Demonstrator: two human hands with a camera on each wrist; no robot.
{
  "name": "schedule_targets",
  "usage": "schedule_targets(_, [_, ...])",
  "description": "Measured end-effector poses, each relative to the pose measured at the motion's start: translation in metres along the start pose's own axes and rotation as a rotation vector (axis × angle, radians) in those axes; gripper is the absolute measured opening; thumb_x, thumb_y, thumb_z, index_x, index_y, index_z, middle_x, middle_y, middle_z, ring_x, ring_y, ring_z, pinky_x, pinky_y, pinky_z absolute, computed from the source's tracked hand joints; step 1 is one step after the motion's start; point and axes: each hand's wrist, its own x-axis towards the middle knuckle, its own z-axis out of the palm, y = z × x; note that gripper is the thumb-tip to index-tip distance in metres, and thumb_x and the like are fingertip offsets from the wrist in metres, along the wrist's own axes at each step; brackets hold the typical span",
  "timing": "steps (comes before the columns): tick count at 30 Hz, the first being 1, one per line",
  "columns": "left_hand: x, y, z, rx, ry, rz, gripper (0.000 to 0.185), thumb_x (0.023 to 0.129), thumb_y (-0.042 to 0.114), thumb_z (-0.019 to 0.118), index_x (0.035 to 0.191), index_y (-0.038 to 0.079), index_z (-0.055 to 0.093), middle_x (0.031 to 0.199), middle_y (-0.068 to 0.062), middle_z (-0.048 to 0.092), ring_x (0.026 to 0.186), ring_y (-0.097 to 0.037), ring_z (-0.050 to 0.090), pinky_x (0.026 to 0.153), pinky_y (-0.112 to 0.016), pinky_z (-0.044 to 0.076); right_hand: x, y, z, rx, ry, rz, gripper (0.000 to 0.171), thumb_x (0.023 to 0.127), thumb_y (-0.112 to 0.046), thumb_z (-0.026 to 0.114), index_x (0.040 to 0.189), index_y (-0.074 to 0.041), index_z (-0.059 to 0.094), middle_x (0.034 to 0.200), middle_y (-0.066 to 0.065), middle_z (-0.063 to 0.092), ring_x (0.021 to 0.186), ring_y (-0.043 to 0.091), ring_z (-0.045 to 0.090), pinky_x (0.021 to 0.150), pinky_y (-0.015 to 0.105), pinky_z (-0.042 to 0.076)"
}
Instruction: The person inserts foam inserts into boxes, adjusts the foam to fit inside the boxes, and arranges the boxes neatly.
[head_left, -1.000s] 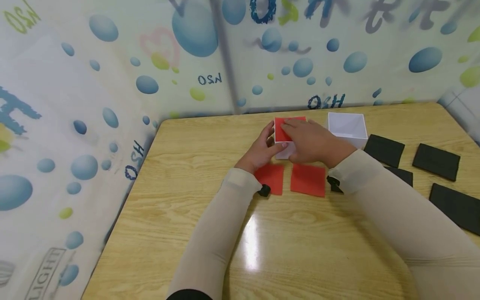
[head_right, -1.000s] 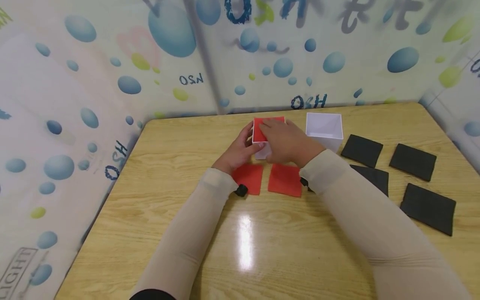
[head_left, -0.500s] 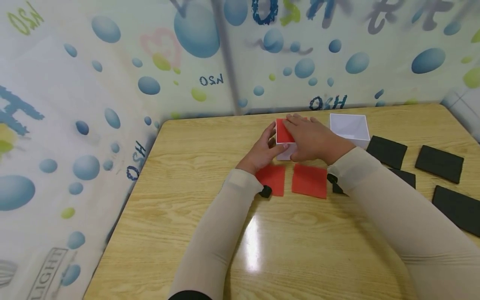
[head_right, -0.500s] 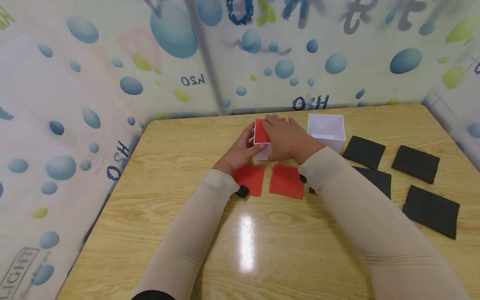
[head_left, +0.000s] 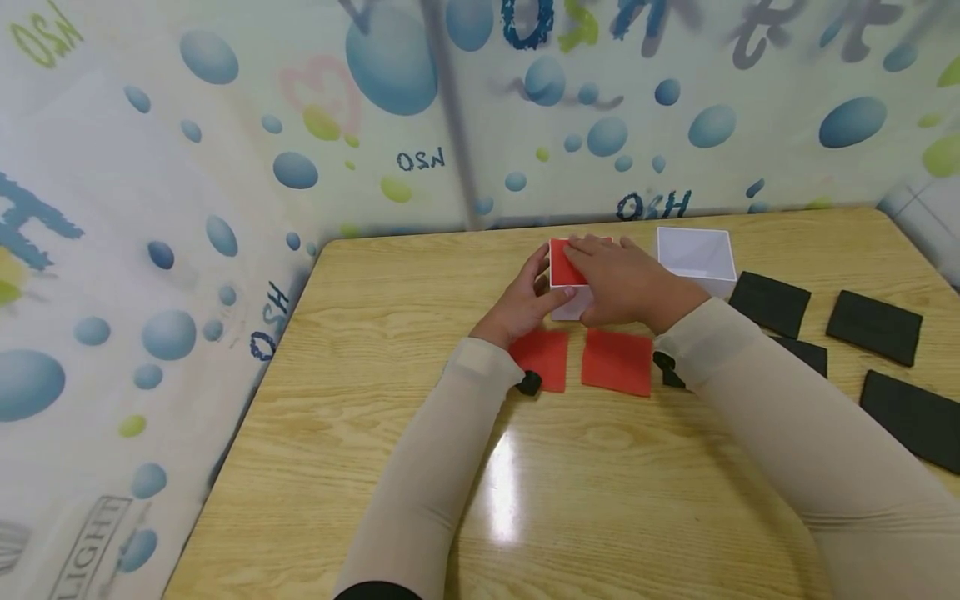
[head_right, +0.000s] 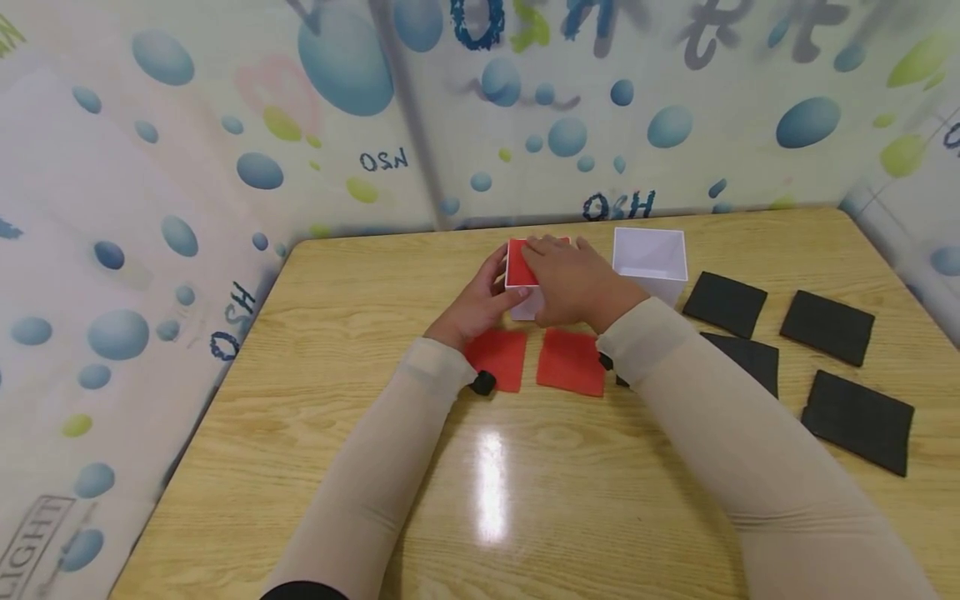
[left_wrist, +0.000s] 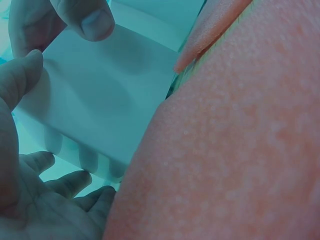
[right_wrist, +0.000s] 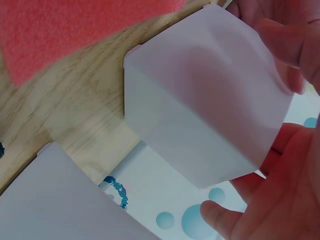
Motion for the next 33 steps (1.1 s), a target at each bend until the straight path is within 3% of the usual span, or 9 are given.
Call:
schedule_targets(14, [-0.0012, 0.0009, 0.0025, -0.029, 0.01, 0.003, 0.091, 0.1, 0.034, 0.072, 0.169, 0.038, 0.014, 0.174, 0.002, 0.024, 0.16, -0.028, 0.027, 0.121, -0.047, 0.042, -0.0042, -0.0076, 0.0021, -0.019, -0.027, 0.006, 0.103, 0.078, -0.034, 0.09, 0.163, -0.008, 0.039, 0.17, 0.013, 0.036, 0.158, 0.038, 0.028, 0.122, 0.076, 0.017])
schedule_targets(25, [0.0006, -0.0005, 0.0018, -0.021, -0.005, -0.008, 0.092, 0.101, 0.037, 0.071, 0.17, 0.037, 0.01, 0.176, 0.002, 0.019, 0.162, -0.03, 0.022, 0.127, -0.046, 0.032, -0.0033, -0.0068, 0.0036, -0.026, -0.067, 0.001, 0.101, 0.081, -0.033, 0.088, 0.163, -0.006, 0.037, 0.17, 0.014, 0.034, 0.158, 0.038, 0.028, 0.122, 0.076, 0.018])
schedule_targets(33, [-0.0021, 0.0012, 0.0013, -0.037, -0.007, -0.003, 0.091, 0.101, 0.035, 0.071, 0.17, 0.039, 0.011, 0.175, 0.001, 0.019, 0.162, -0.029, 0.023, 0.125, -0.048, 0.036, -0.0016, -0.0062, 0.0043, -0.015, -0.066, -0.008, 0.098, 0.082, -0.033, 0.086, 0.163, -0.006, 0.037, 0.17, 0.014, 0.036, 0.158, 0.037, 0.03, 0.121, 0.077, 0.018])
